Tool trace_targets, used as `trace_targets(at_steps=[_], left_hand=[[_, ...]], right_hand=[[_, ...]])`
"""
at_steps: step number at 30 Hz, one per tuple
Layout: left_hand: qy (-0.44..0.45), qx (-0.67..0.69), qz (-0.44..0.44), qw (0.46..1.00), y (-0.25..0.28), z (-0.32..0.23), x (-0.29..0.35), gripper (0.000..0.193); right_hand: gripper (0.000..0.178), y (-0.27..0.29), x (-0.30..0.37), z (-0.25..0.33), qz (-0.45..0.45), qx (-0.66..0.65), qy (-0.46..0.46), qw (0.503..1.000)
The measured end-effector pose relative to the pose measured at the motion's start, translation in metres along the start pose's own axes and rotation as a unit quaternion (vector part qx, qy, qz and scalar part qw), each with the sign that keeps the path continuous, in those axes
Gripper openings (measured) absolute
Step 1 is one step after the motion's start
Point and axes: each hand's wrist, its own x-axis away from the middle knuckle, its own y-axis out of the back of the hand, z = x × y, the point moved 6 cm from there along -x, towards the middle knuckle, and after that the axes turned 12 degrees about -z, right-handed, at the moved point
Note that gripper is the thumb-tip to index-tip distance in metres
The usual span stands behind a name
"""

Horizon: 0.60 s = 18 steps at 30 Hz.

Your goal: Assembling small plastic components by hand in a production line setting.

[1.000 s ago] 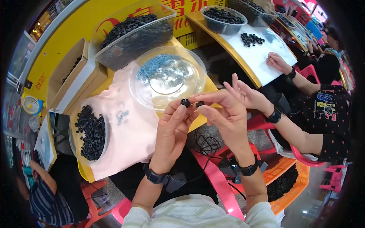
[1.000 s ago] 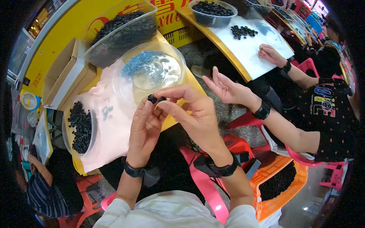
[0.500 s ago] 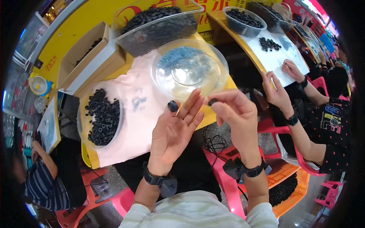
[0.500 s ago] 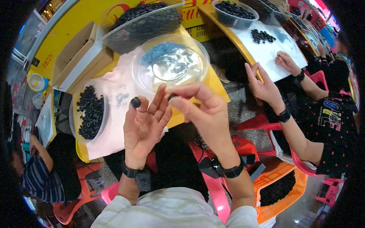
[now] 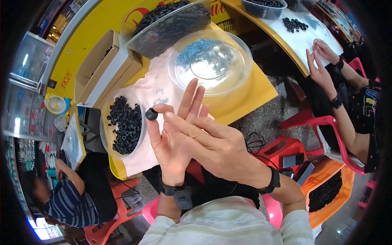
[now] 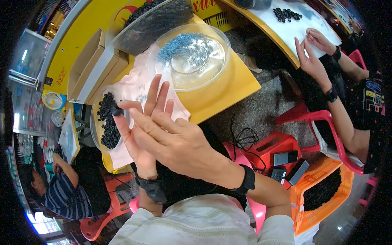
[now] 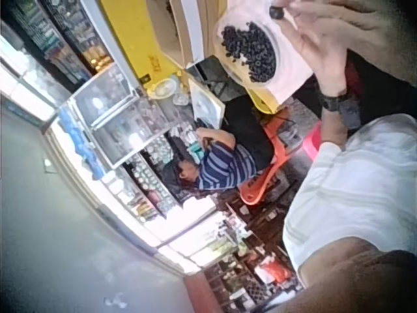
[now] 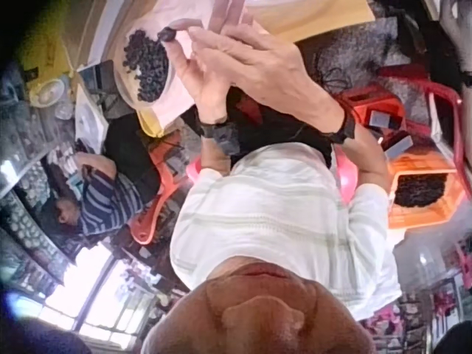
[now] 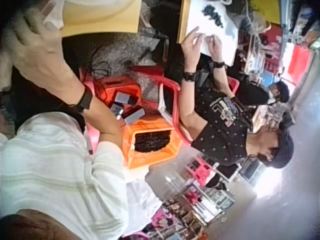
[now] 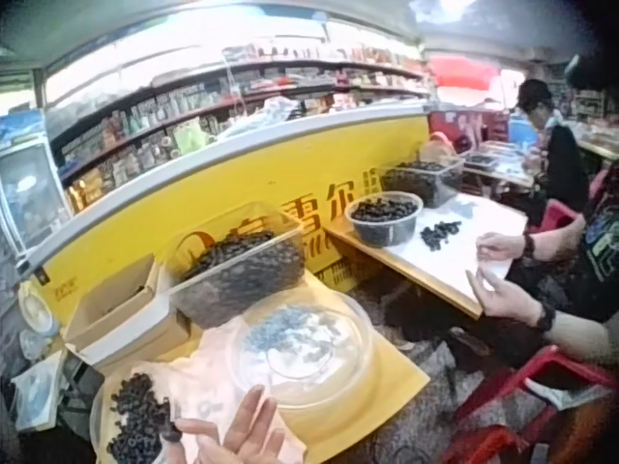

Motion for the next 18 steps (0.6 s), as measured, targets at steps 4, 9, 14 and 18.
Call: trace_targets(at_steps=[4,9,14,18], left_hand=[[-0.003,0.031,-0.008,0.999,-0.002,0.003,0.0,0.016],[-0.004,0.044,-0.016,0.999,0.0,0.004,-0.001,0.016],[-0.017,0.039,-0.021,0.999,0.002,0.0,-0.002,0.017],[-0.022,0.038,-0.004,0.999,0.002,-0.009,0.005,0.02]], right_hand=[[0.033,-0.001,-0.001,-0.001,0.009,0.001,0.001,1.0],[0.02,-0.001,-0.001,-0.006,-0.008,0.031,0.05,0.998],[0.024,-0.006,-0.001,-0.012,0.007,0.001,0.027,1.0],[0.032,-0.005,-0.002,-0.015,0.031,-0.036,-0.003,0.999]])
